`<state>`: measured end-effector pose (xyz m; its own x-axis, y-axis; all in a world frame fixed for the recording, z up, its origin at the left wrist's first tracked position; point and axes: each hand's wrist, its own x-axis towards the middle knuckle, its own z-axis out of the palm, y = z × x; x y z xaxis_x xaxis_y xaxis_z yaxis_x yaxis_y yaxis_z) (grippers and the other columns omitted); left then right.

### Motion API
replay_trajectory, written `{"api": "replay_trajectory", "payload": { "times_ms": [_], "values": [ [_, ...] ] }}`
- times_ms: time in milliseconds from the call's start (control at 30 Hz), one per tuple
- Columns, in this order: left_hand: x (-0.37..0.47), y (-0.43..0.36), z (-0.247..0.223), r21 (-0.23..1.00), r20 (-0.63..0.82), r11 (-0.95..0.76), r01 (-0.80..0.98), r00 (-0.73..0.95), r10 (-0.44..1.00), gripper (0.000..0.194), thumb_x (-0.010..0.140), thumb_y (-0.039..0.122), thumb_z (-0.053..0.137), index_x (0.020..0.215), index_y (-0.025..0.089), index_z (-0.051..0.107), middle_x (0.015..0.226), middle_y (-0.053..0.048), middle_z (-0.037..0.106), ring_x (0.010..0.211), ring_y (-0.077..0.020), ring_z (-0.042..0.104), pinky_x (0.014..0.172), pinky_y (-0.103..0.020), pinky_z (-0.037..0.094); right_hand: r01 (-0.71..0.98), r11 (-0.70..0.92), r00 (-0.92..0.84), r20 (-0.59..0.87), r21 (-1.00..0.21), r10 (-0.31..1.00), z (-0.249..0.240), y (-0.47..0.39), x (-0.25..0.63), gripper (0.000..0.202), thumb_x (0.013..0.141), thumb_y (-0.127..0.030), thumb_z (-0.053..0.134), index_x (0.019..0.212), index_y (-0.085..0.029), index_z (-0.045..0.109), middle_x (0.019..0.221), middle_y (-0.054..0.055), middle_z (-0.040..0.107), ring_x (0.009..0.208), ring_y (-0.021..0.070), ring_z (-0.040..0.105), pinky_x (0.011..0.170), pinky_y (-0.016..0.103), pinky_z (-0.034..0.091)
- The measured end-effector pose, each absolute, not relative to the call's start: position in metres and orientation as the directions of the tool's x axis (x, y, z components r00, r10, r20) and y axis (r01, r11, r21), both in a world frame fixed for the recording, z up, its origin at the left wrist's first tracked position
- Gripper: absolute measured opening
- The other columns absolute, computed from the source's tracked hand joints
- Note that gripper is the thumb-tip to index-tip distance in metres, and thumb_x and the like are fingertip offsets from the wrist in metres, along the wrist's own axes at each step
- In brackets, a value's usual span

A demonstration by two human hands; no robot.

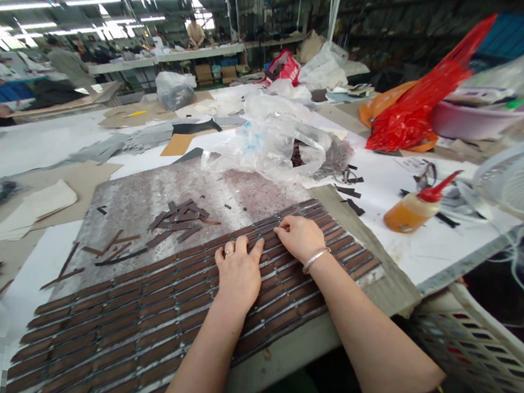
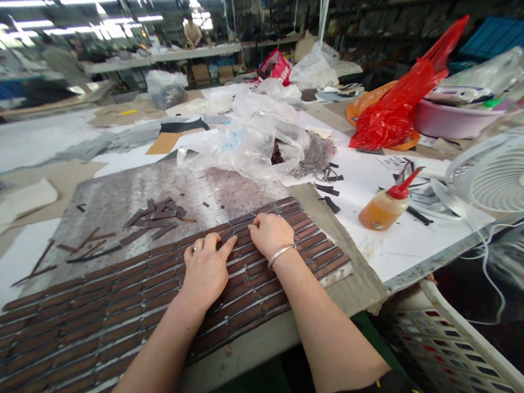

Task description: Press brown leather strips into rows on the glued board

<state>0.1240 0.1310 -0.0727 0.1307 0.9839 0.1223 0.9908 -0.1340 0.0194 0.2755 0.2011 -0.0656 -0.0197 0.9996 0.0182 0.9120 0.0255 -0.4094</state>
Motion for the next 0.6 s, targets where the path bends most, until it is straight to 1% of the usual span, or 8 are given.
{"api": "replay_trajectory", "payload": {
  "times_ms": [167,300,433,500,600],
  "values": [
    [0.124,0.131,-0.073,0.024,0.126,-0.133,0.991,0.129,0.984,0.044,0.088,0.019,0.036,0.125,0.034,0.054,0.113,-0.009,0.049,0.099,-0.0268,0.044,0.092,-0.050,0.033,0.912,0.018,-0.016,0.007,-0.410,1.000,-0.068,0.202,0.275,0.023,0.082,-0.043,0.054,0.080,-0.025,0.067,0.088,0.001,0.067,0.080,0.0170,0.059,0.066,0.025,0.042],
    [0.124,0.131,-0.074,0.025,0.127,-0.127,0.992,0.122,0.984,0.044,0.088,0.019,0.036,0.125,0.034,0.054,0.114,-0.008,0.049,0.100,-0.0270,0.044,0.093,-0.051,0.032,0.917,0.026,-0.015,0.032,-0.399,0.999,-0.070,0.202,0.276,0.021,0.082,-0.043,0.054,0.080,-0.025,0.066,0.089,0.001,0.067,0.079,0.0171,0.059,0.066,0.026,0.042],
    [0.124,0.132,-0.073,0.034,0.118,-0.117,0.993,0.112,0.987,0.043,0.088,0.020,0.036,0.125,0.035,0.054,0.115,-0.007,0.050,0.101,-0.0276,0.044,0.095,-0.053,0.031,0.922,0.045,0.008,0.134,-0.386,0.991,-0.068,0.201,0.284,0.017,0.083,-0.032,0.052,0.087,-0.025,0.067,0.091,0.001,0.066,0.081,0.0169,0.059,0.069,0.026,0.043],
    [0.125,0.132,-0.072,0.039,0.104,-0.105,0.994,0.101,0.989,0.044,0.088,0.020,0.036,0.125,0.036,0.054,0.115,-0.007,0.050,0.102,-0.0279,0.044,0.097,-0.055,0.029,0.919,0.078,-0.003,0.191,-0.385,0.982,-0.065,0.200,0.289,0.021,0.085,-0.026,0.049,0.092,-0.026,0.069,0.095,0.001,0.065,0.085,0.0163,0.059,0.073,0.025,0.044],
    [0.125,0.132,-0.071,0.043,0.085,-0.091,0.995,0.088,0.992,0.045,0.087,0.019,0.036,0.125,0.036,0.054,0.117,-0.008,0.050,0.103,-0.0283,0.044,0.098,-0.057,0.028,0.913,0.169,-0.084,0.234,-0.371,0.969,-0.063,0.197,0.293,0.029,0.085,-0.018,0.045,0.095,-0.028,0.070,0.102,0.000,0.063,0.087,0.0142,0.058,0.076,0.023,0.043]
  ]
}}
